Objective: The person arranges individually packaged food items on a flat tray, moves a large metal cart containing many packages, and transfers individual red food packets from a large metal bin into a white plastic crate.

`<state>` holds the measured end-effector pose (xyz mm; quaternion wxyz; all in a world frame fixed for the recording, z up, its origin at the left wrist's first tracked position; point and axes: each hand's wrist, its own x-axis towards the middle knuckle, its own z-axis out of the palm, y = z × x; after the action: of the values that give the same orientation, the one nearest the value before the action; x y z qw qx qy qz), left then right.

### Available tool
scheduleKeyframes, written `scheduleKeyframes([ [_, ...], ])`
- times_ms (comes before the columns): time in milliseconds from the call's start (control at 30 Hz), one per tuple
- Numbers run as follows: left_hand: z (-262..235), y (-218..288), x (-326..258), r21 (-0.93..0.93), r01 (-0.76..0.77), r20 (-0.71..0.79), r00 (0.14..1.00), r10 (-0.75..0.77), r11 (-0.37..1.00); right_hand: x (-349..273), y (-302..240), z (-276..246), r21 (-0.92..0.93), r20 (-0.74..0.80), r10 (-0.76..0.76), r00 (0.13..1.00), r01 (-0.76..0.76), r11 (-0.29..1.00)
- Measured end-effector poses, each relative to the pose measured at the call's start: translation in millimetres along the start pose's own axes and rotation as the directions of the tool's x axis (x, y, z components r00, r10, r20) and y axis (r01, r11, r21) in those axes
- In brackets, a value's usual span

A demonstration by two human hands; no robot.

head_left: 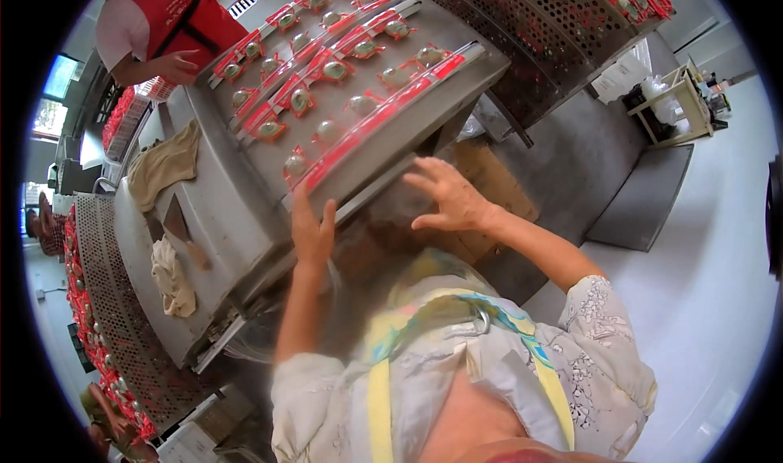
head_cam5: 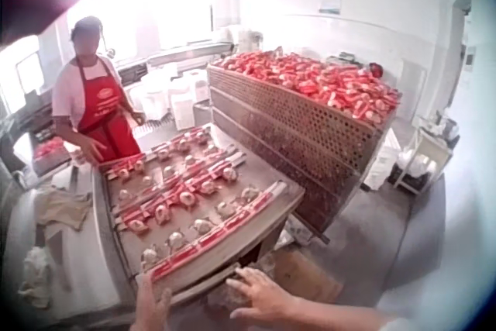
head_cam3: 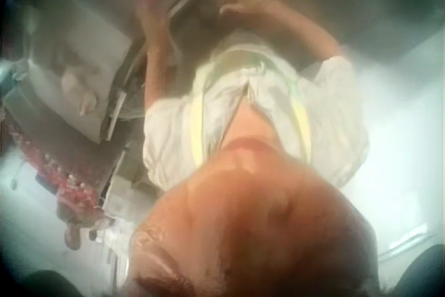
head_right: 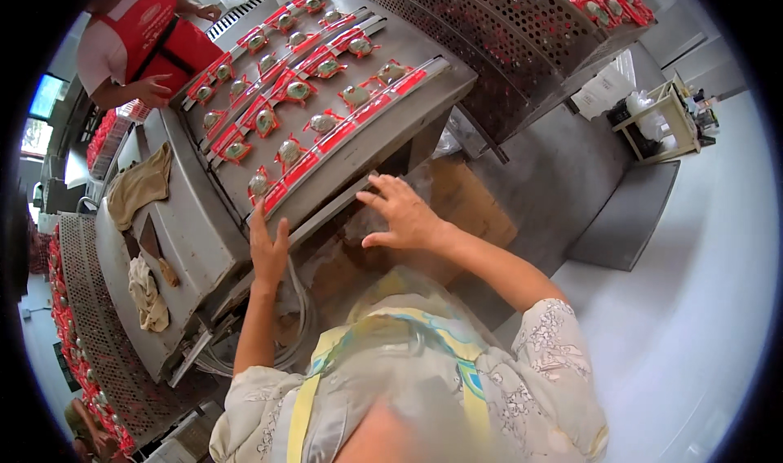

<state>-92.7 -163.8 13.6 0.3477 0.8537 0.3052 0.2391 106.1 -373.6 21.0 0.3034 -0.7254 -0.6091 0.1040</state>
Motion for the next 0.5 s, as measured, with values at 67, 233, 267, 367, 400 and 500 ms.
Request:
scheduleKeyframes([
  [67, 12, -8, 29, 0.209, -0.066, -0.022, 0.997, 0.072, 0.976, 9, 20, -9, 0.010, 0.000, 0.037, 0.999, -0.037, 0.999],
  [233, 46, -23, 82, 0.525, 0.183, -0.083, 0.983, -0.163, 0.831, 24, 71, -30, -0.027, 0.033, 0.134, 0.990, -0.133, 0.991],
  [267, 53, -24, 92, 0.574, 0.278, -0.086, 0.956, -0.281, 0.771, 29, 84, -36, -0.049, 0.050, 0.143, 0.989, -0.140, 0.989],
  [367, 72, -27, 117, 0.653, 0.368, -0.058, 0.896, -0.440, 0.662, 57, 130, -54, -0.149, 0.035, 0.209, 0.977, -0.202, 0.968],
  [400, 77, -27, 123, 0.667, 0.351, -0.036, 0.896, -0.442, 0.657, 71, 147, -57, -0.128, 0.028, 0.260, 0.965, -0.255, 0.959],
  [500, 84, -28, 137, 0.520, 0.344, -0.034, 0.923, -0.384, 0.782, 122, 194, -59, -0.201, 0.000, 0.270, 0.963, -0.265, 0.943],
])
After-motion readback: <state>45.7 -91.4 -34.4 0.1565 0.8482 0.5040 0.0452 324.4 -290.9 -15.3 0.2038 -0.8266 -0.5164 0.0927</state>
